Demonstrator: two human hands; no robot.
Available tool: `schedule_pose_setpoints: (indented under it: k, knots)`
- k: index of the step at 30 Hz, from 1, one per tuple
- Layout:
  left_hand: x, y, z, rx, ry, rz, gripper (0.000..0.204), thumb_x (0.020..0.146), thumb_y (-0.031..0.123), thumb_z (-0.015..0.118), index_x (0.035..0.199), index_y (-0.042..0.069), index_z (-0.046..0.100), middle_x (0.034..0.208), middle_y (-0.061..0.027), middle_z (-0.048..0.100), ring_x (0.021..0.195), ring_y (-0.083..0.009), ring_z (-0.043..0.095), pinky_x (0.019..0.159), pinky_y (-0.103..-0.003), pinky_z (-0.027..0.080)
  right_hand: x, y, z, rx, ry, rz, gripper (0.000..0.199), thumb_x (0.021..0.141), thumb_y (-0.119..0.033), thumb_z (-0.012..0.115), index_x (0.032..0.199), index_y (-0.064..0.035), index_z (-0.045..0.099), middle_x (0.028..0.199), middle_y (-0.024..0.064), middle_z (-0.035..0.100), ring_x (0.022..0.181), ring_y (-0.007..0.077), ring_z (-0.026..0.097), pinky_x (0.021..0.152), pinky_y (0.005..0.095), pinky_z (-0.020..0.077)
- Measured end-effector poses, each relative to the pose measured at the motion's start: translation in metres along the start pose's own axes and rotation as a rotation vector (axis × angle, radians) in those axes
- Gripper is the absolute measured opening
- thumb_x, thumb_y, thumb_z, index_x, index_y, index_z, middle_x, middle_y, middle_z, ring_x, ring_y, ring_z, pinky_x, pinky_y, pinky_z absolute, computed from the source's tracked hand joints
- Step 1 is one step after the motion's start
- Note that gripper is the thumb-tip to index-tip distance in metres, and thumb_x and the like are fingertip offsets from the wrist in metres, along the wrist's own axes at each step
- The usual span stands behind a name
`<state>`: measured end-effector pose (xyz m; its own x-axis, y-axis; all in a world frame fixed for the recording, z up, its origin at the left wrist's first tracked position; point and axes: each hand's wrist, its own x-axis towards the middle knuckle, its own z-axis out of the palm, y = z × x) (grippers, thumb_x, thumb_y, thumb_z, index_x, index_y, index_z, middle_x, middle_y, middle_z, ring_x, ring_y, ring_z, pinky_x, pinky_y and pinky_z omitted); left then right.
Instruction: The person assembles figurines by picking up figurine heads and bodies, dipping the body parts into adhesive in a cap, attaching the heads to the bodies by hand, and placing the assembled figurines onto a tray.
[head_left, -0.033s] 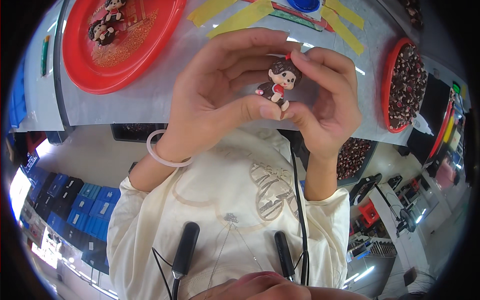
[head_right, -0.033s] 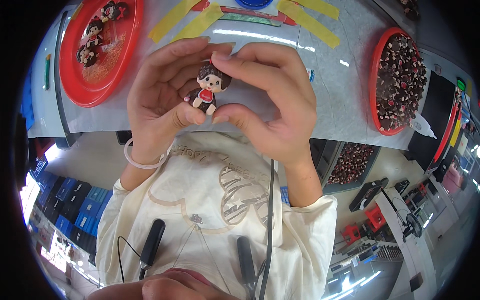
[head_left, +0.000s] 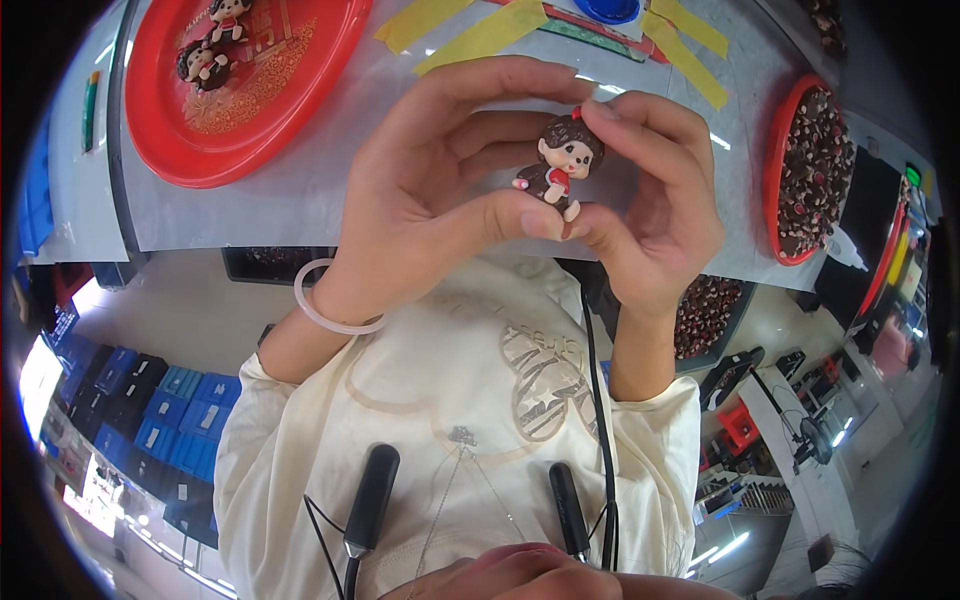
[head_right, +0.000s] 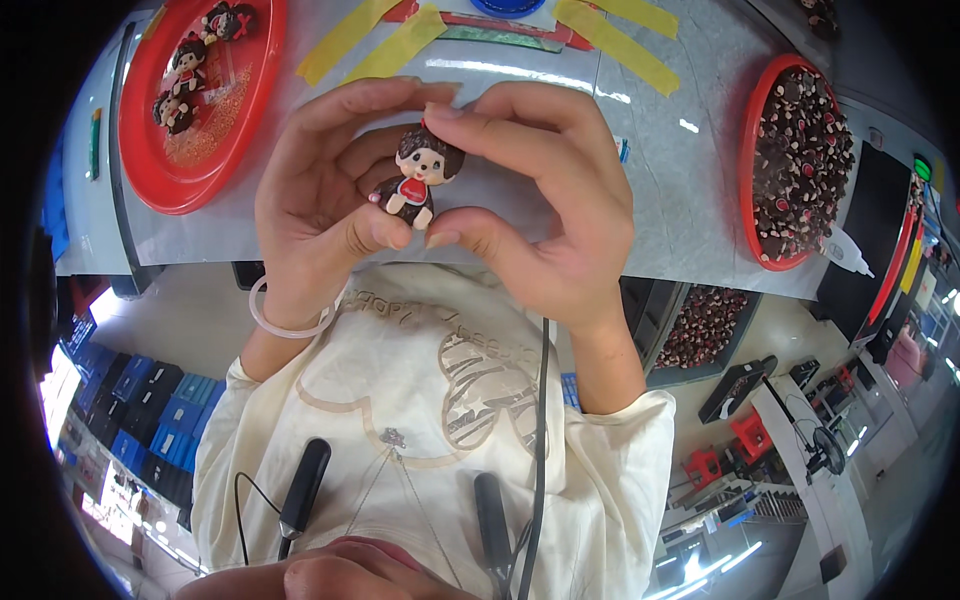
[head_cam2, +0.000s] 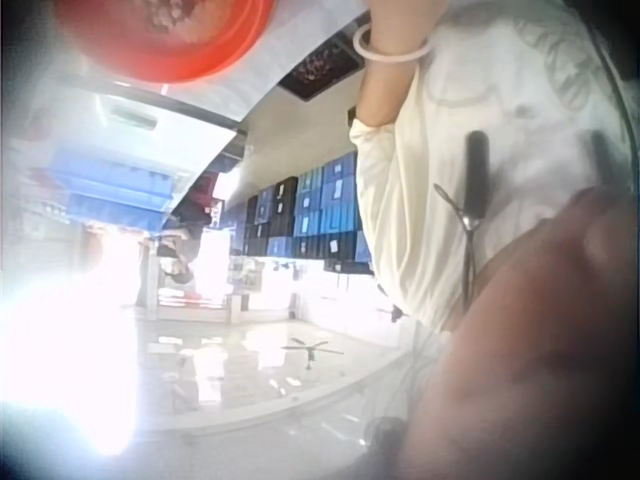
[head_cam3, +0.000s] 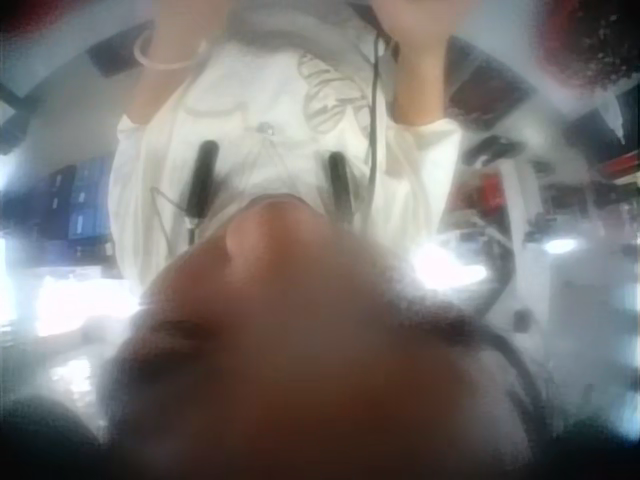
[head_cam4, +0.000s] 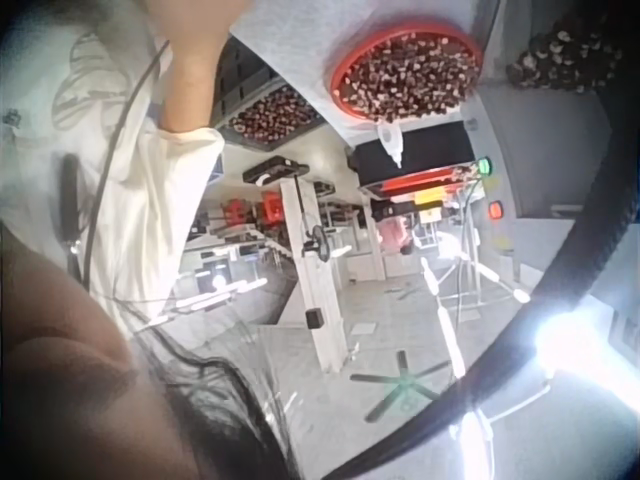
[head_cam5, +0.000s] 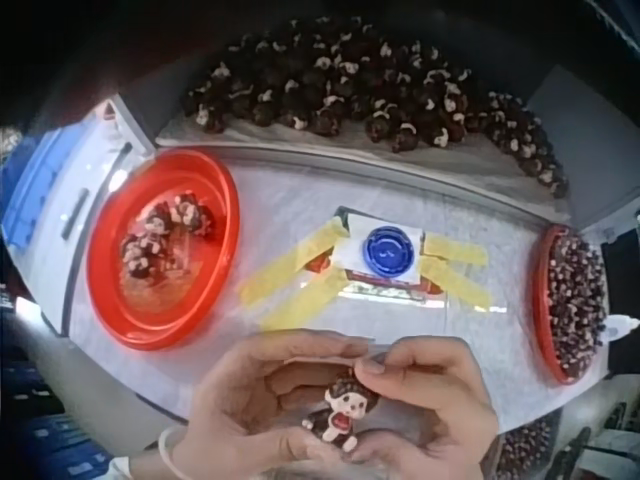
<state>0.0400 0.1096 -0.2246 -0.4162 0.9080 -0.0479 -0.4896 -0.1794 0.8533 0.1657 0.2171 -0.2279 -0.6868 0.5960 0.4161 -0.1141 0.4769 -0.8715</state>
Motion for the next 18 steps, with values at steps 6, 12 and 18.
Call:
schedule_pose_setpoints:
  k: [6, 12, 18]
  knots:
    - [-0.0016, -0.0024, -0.0037, 0.026, -0.040, -0.017, 0.070, 0.066, 0.013, 0.079, 0.120, -0.004, 0.039, 0.124, -0.0212, 0.044, 0.108, -0.0274, 0.055, 0.090, -0.034, 0.048, -0.0004, 0.0061, -0.0016, 0.164, 0.007, 0.061, 0.034, 0.065, -0.002, 0.072, 0.098, 0.0027, 0.064, 0.099, 0.0138, 0.059, 0.090, 0.0230, 0.059, 0.078, 0.0305, 0.0488]
    - [-0.0019, -0.0030, -0.0006, 0.019, -0.006, 0.008, 0.067, 0.067, 0.010, 0.078, 0.119, -0.004, 0.039, 0.125, -0.0201, 0.043, 0.108, -0.0269, 0.055, 0.089, -0.033, 0.048, -0.0001, 0.0035, -0.0006, 0.180, 0.039, 0.011, 0.031, 0.065, 0.006, 0.069, 0.095, 0.0049, 0.062, 0.096, 0.0166, 0.061, 0.089, 0.0249, 0.061, 0.078, 0.0299, 0.0498]
    - [-0.0021, -0.0042, -0.0060, 0.064, -0.037, -0.013, 0.057, 0.073, 0.006, 0.073, 0.118, -0.006, 0.040, 0.121, -0.0202, 0.047, 0.109, -0.0266, 0.054, 0.089, -0.033, 0.048, -0.0033, 0.0058, 0.0004, 0.132, 0.122, -0.084, 0.030, 0.066, 0.010, 0.066, 0.095, 0.0058, 0.060, 0.097, 0.0172, 0.060, 0.088, 0.0240, 0.060, 0.077, 0.0298, 0.0500]
